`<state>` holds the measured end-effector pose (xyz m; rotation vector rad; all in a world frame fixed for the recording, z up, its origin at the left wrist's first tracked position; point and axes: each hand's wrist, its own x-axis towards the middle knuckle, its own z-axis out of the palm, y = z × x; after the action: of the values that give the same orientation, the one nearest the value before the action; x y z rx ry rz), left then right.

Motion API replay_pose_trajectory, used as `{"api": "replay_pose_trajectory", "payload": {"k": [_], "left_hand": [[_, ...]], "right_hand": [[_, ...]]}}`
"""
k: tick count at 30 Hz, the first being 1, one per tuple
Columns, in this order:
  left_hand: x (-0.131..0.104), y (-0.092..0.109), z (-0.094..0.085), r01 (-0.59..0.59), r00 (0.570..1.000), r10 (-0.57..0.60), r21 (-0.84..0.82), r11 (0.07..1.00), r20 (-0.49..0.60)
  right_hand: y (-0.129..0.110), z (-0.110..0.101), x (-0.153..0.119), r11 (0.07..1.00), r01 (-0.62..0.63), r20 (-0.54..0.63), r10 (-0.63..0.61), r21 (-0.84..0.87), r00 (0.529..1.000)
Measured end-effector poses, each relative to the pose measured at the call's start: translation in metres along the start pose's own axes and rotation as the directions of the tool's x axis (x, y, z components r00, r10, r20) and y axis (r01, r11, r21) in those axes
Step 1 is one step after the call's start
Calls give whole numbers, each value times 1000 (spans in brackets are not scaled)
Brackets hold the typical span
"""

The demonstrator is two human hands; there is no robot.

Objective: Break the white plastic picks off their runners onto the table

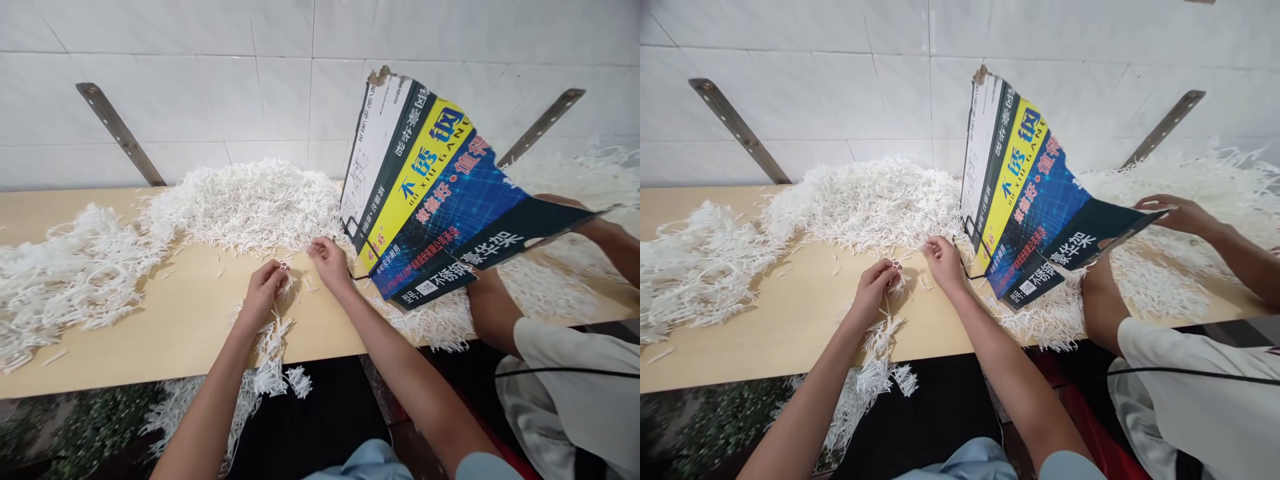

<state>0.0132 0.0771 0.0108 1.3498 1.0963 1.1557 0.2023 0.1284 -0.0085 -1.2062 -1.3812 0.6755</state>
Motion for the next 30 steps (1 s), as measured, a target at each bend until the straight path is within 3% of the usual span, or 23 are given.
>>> {"api": "replay_pose_trajectory", "payload": {"k": [2, 6, 10, 13, 19, 24, 28, 30], "left_hand": [[1, 2, 1, -28, 1000, 26, -112, 993, -12], [2, 3, 0, -32, 999, 37, -163, 986, 32], [1, 5, -1, -43, 995, 58, -186, 982, 79], [0, 6, -1, -40, 994, 59, -192, 981, 94], [2, 1, 1, 6, 1000, -9, -112, 994, -24], [3, -1, 2, -14, 990, 5, -63, 998, -138], [2, -2, 1, 18, 999, -15, 93, 995, -37], [2, -2, 1, 67, 997, -60, 139, 988, -56]], "right_hand": [[-8, 2, -4, 998, 54, 85, -52, -25, 995], [-20, 1, -8, 992, 110, 233, -121, 58, 965], [-26, -4, -9, 985, 131, 445, -167, 110, 880], [-27, -4, -9, 991, 97, 570, -135, 96, 811], [-18, 3, -10, 991, -36, 391, -17, 129, 920], [-18, 5, -9, 992, -56, 356, 11, 116, 934], [-19, 5, -10, 993, -46, 336, 7, 109, 942], [-18, 5, -10, 993, -48, 327, 10, 108, 945]]}}
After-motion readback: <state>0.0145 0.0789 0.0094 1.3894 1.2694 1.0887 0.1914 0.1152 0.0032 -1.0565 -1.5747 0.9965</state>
